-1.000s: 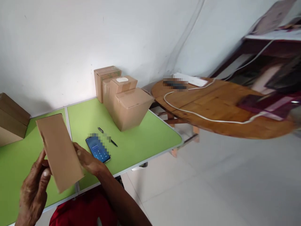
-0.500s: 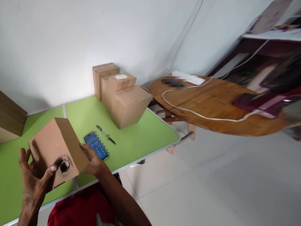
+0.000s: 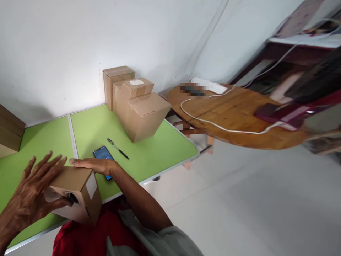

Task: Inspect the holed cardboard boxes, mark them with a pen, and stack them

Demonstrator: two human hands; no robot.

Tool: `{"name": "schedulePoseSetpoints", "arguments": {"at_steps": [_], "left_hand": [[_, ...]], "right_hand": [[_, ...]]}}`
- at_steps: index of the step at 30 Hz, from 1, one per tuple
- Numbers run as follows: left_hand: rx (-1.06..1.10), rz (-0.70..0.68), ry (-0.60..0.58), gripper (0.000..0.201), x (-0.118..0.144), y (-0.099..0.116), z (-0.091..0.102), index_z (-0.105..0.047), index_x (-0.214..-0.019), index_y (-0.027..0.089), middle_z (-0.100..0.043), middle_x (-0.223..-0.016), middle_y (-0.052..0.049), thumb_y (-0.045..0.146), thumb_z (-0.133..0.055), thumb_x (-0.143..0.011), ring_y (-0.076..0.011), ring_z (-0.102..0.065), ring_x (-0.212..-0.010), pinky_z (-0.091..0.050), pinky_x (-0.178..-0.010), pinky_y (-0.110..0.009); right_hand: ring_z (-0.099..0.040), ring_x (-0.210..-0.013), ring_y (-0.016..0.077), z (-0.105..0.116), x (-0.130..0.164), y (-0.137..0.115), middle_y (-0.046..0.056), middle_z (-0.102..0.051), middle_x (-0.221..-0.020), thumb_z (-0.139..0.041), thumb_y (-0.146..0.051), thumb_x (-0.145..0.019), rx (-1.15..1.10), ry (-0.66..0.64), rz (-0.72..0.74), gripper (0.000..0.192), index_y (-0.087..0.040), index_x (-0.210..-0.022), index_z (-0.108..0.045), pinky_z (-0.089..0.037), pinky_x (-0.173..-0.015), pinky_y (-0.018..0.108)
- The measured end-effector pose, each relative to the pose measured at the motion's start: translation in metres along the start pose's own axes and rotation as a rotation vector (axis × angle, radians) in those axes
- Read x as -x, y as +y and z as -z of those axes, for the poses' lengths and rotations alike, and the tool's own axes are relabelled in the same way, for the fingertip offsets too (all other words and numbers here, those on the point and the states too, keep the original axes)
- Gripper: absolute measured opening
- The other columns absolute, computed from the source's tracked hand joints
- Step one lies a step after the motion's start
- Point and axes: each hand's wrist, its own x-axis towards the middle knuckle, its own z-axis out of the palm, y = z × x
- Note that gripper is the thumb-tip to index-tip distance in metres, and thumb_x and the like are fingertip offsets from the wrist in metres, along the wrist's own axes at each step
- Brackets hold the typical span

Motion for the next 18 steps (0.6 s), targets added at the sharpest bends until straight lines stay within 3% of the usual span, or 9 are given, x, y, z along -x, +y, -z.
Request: {"name": "schedulePoseSetpoints", "arguments": {"at_steps": [2,4,6,8,10,12,15,18], "left_hand": [[0.041,0.004,-0.064,0.1,-0.002,0.004,0.003,-0.069,-0.161,0.034,-0.08,-0.146,-0.017,0.077,-0.095,-0.074,-0.0473,-0.075,-0.136,-0.044,-0.132,-0.071],[0.114,0.112,-0.116,0.087,0.0,0.005,0.007,-0.08,-0.145,0.033,-0.085,-0.128,-0.015,0.074,-0.097,-0.071,-0.0412,-0.082,-0.112,-0.066,-0.106,-0.059],[0.268,0.339,-0.134,0.08,0.005,0.003,0.009,-0.082,-0.133,0.03,-0.085,-0.115,-0.012,0.074,-0.097,-0.068,-0.0361,-0.082,-0.096,-0.069,-0.077,-0.045],[0.381,0.649,-0.014,0.083,0.013,-0.001,0.009,-0.08,-0.124,0.026,-0.084,-0.104,-0.011,0.084,-0.092,-0.066,-0.0349,-0.081,-0.087,-0.064,-0.062,-0.04],[0.417,0.924,0.171,0.09,0.02,0.0,0.004,-0.078,-0.121,0.024,-0.085,-0.103,-0.013,0.095,-0.081,-0.067,-0.0373,-0.081,-0.09,-0.064,-0.064,-0.041],[0.474,1.072,0.283,0.095,0.024,0.01,-0.006,-0.076,-0.124,0.023,-0.085,-0.111,-0.014,0.1,-0.074,-0.069,-0.0388,-0.081,-0.1,-0.065,-0.076,-0.044],[0.603,1.11,0.3,0.091,0.022,0.033,-0.019,-0.07,-0.132,0.023,-0.083,-0.12,-0.014,0.095,-0.077,-0.076,-0.0369,-0.079,-0.108,-0.063,-0.089,-0.046],[0.583,1.092,0.327,0.085,0.018,0.045,-0.022,-0.068,-0.135,0.025,-0.081,-0.128,-0.012,0.093,-0.072,-0.084,-0.0359,-0.076,-0.117,-0.059,-0.095,-0.045]], "right_hand": [[-0.083,-0.097,0.0277,0.002,-0.001,-0.006,0.001,-0.087,-0.09,-0.081,-0.088,-0.088,0.041,-0.173,-0.043,0.058,-0.03,-0.085,-0.09,-0.068,-0.087,0.038],[-0.083,-0.101,0.0311,0.004,0.0,-0.008,0.006,-0.087,-0.092,-0.067,-0.097,-0.091,-0.022,-0.282,-0.159,0.075,-0.026,-0.091,-0.09,-0.067,-0.088,0.041],[-0.083,-0.104,0.034,0.008,0.006,-0.006,0.011,-0.087,-0.096,-0.049,-0.109,-0.089,-0.151,-0.275,-0.254,0.098,-0.021,-0.101,-0.09,-0.067,-0.086,0.043],[-0.082,-0.113,0.0351,0.012,0.015,-0.002,0.014,-0.087,-0.105,-0.035,-0.116,-0.084,-0.267,-0.201,-0.251,0.115,-0.019,-0.115,-0.087,-0.065,-0.092,0.044],[-0.079,-0.124,0.0352,0.01,0.023,0.002,0.015,-0.086,-0.119,-0.038,-0.12,-0.076,-0.326,-0.122,-0.152,0.12,-0.021,-0.128,-0.083,-0.063,-0.102,0.046],[-0.078,-0.128,0.0351,0.0,0.03,0.005,0.014,-0.084,-0.129,-0.06,-0.115,-0.07,-0.33,-0.06,-0.043,0.114,-0.025,-0.137,-0.079,-0.063,-0.106,0.048],[-0.077,-0.131,0.0351,-0.025,0.036,0.006,0.012,-0.083,-0.133,-0.091,-0.086,-0.076,-0.257,0.081,-0.005,0.09,-0.027,-0.143,-0.075,-0.062,-0.112,0.051],[-0.076,-0.131,0.0353,-0.043,0.037,0.007,0.01,-0.084,-0.13,-0.093,-0.067,-0.082,-0.202,0.195,-0.047,0.071,-0.026,-0.138,-0.077,-0.06,-0.115,0.052]]}}
